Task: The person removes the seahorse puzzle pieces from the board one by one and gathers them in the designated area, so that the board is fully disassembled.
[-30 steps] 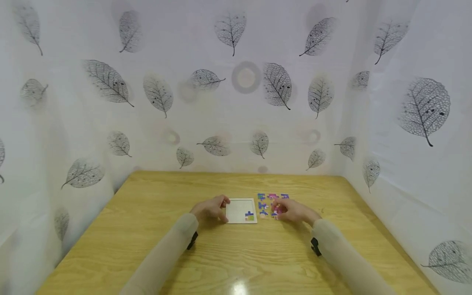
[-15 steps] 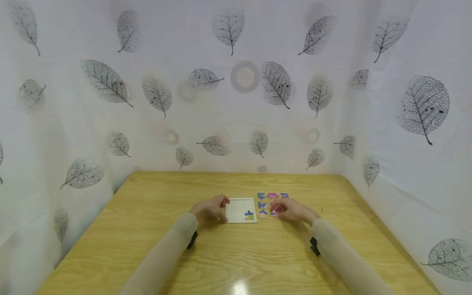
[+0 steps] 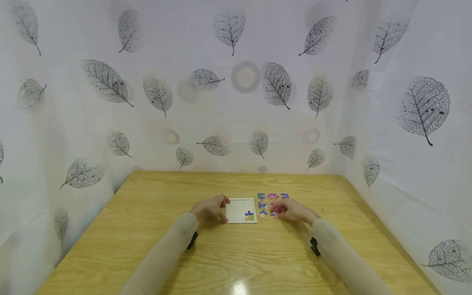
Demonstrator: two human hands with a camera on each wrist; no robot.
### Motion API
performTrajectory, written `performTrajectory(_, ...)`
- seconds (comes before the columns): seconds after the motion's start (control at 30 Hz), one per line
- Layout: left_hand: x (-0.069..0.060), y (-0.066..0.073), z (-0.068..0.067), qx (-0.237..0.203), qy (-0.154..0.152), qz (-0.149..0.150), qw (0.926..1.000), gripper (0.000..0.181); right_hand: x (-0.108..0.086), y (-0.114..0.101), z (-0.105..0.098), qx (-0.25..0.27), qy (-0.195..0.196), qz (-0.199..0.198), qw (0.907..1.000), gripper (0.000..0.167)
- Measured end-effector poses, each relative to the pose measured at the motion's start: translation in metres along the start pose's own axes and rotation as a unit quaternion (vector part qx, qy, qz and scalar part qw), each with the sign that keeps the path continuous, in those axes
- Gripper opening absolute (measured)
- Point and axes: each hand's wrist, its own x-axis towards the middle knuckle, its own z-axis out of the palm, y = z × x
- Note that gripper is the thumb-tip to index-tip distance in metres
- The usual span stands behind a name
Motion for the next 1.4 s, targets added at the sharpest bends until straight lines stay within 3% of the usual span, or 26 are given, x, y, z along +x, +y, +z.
performTrajectory(0.43, -0.001, 0.000, -0.001, 0.000, -0.003, 0.002, 1.0000, 0.063, -0.002, -0.001, 0.000, 0.006, -0.001, -0.006, 1.0000, 0.022)
performTrajectory(0.6, -0.001, 0.000, -0.001, 0.013, -0.003, 0.009, 0.9999, 0.063, -0.003, -0.001, 0.000, 0.013, 0.009, 0.009, 0.9998, 0.023)
performTrajectory(0.83, 0.002, -0.005, 0.002, -0.003, 0.003, 0.001, 1.0000, 0.065, -0.003, 0.000, -0.001, 0.033, 0.025, 0.020, 0.9989, 0.024)
performTrajectory(1.13, 0.000, -0.003, 0.001, -0.004, 0.006, 0.006, 1.0000, 0.067, 0.005, -0.006, 0.002, 0.066, 0.018, -0.003, 0.9977, 0.020)
performTrajectory(1.4, 0.001, -0.003, 0.002, -0.002, 0.005, 0.000, 1.0000, 0.066, 0.013, -0.018, 0.009, 0.045, 0.014, -0.018, 0.9987, 0.015)
